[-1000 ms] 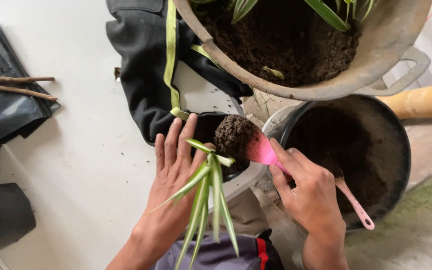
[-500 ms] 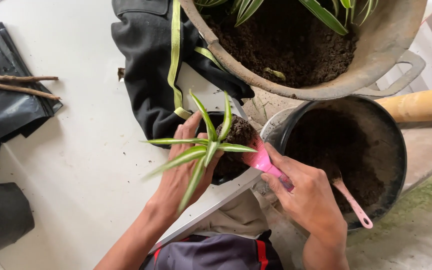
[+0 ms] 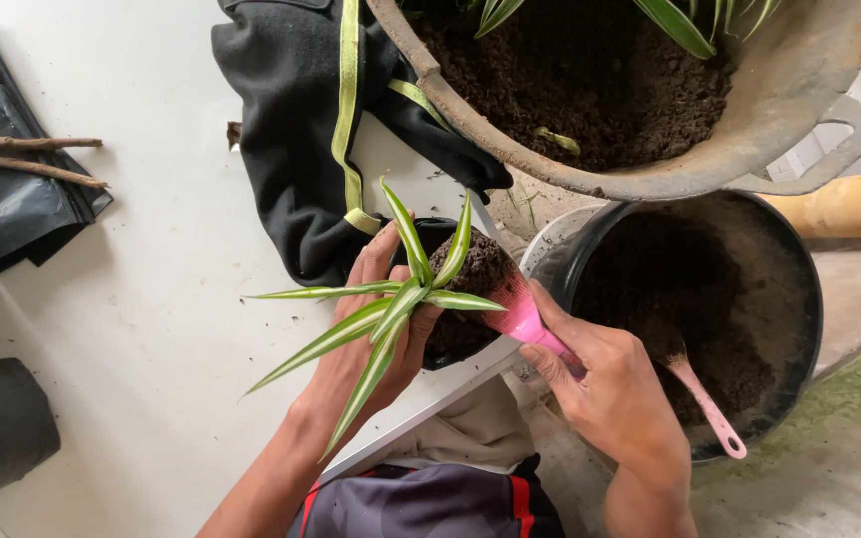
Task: A person uses a small trowel to scoop soil from a large pot and fill a small nursery bag containing a spider plant seedling.
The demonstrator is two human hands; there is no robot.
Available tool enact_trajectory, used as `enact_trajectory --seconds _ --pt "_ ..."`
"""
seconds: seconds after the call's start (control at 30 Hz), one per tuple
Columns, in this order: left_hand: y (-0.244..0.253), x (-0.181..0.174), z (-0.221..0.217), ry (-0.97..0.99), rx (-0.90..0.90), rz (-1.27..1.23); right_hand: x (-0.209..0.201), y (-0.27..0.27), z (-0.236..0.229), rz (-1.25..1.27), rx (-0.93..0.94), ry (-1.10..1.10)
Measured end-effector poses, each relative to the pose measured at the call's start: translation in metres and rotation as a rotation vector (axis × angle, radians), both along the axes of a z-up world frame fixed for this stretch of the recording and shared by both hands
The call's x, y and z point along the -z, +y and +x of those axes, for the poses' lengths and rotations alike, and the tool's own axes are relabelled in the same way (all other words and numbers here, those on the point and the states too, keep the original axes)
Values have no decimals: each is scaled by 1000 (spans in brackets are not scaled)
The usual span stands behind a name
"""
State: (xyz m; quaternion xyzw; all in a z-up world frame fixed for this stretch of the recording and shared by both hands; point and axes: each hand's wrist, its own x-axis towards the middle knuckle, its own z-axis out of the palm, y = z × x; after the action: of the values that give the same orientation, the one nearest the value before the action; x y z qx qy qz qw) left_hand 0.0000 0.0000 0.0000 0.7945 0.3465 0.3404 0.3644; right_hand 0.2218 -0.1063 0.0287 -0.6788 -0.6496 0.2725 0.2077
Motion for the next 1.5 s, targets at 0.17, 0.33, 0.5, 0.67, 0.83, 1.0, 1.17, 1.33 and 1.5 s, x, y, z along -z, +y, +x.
enact_trajectory --seconds 0.17,0.33,0.5,0.67,0.83,1.0,1.17,1.33,1.5 --pt "-5 -6 -3 168 -1 40 -5 2 -6 118 15 4" --pt "-6 -9 -8 154 4 -41 -5 -3 -9 139 60 -86" --pt "-5 -6 -15 216 36 14 -9 -6 -15 188 30 -143" --pt "-6 1 -16 266 73 53 -5 -10 -21 300 -8 -441" --pt "-6 0 -18 273 62 72 -16 -8 -25 337 -2 -413" --pt "-5 -5 -17 225 72 25 -38 -10 -18 331 27 -336" --pt "-6 -5 -14 258 32 33 -41 -14 -11 188 -24 -555" --pt "-9 -17 -14 246 83 1 -52 -3 -7 62 -40 -621" --pt "-22 -13 -17 161 115 -48 -60 16 -11 -34 -163 -715"
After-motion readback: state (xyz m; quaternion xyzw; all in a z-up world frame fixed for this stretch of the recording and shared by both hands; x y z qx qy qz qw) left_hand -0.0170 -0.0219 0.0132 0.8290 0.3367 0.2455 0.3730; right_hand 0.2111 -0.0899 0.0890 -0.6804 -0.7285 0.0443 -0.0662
